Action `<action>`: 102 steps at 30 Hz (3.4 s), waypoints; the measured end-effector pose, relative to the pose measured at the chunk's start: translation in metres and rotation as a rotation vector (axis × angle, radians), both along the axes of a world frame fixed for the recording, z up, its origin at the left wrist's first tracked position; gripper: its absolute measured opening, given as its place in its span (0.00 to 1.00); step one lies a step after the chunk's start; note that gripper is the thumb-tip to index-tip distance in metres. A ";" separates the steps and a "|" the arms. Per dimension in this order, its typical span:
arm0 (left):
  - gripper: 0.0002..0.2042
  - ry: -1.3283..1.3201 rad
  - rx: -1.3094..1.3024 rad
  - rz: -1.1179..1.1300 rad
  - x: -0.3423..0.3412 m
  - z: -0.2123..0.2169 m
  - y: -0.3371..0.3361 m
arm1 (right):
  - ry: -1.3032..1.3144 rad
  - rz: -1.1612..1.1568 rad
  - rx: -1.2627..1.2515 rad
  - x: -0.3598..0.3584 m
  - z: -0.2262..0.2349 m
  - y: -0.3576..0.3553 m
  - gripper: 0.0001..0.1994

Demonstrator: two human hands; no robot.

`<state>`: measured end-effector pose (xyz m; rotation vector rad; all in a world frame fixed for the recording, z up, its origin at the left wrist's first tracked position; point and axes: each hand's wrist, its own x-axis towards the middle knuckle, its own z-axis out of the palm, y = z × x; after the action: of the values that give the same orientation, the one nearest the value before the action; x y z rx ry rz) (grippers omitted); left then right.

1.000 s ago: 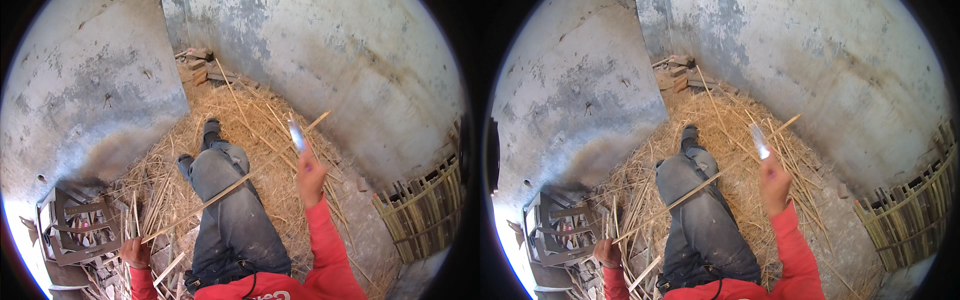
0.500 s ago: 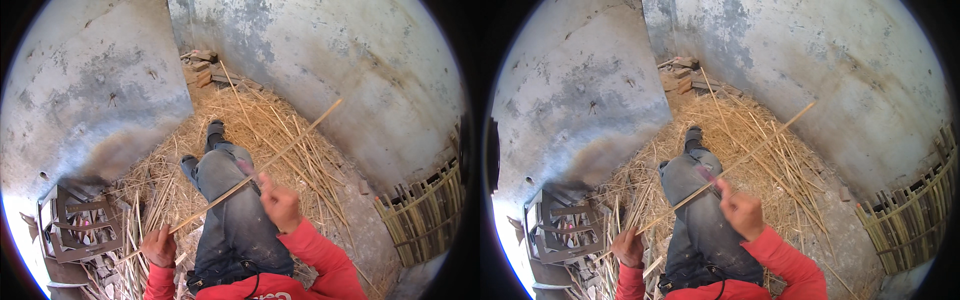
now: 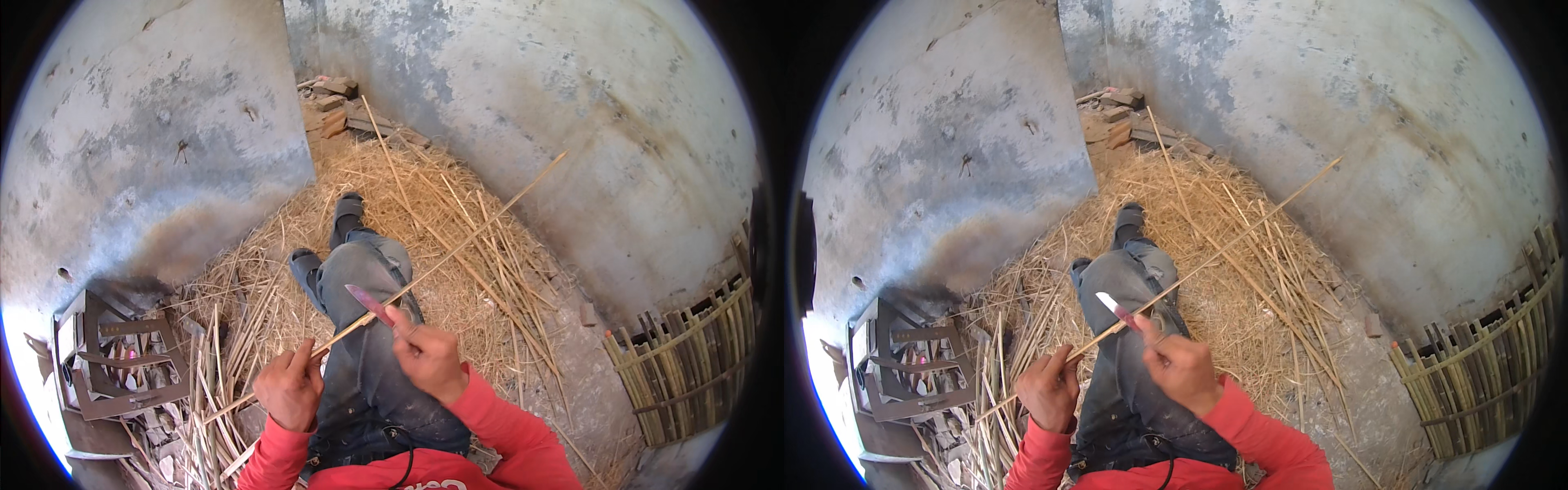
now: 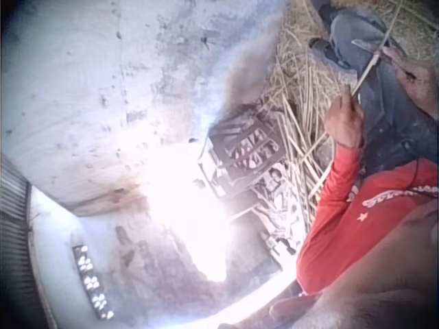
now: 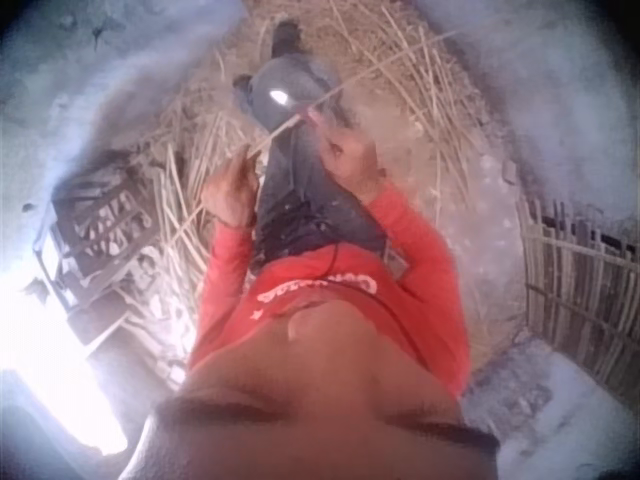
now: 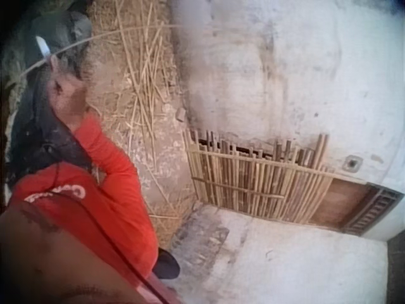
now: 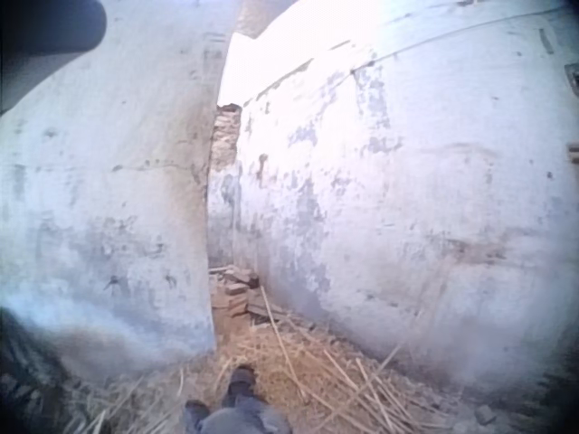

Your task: The person shaves a bamboo strip using a knife, removing outer layers and smoothing the surface while sitting on a straw-covered floor.

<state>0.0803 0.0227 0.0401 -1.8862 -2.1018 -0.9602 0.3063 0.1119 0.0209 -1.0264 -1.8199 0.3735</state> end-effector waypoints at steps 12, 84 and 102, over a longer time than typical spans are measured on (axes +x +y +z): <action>0.08 -0.201 -0.092 -0.036 -0.021 0.010 -0.017 | 0.084 0.010 0.158 -0.017 0.030 0.036 0.26; 0.18 -0.309 -0.381 -0.048 -0.115 -0.001 -0.075 | -0.059 -0.365 0.116 0.158 0.051 0.177 0.23; 0.17 -0.161 -0.299 -0.042 -0.100 0.018 -0.059 | 0.067 -0.218 0.021 0.137 0.005 0.130 0.21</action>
<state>-0.0194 -0.0368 0.0586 -2.0582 -2.4256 -0.8733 0.4437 0.2419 0.0261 -1.1712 -1.6300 0.2527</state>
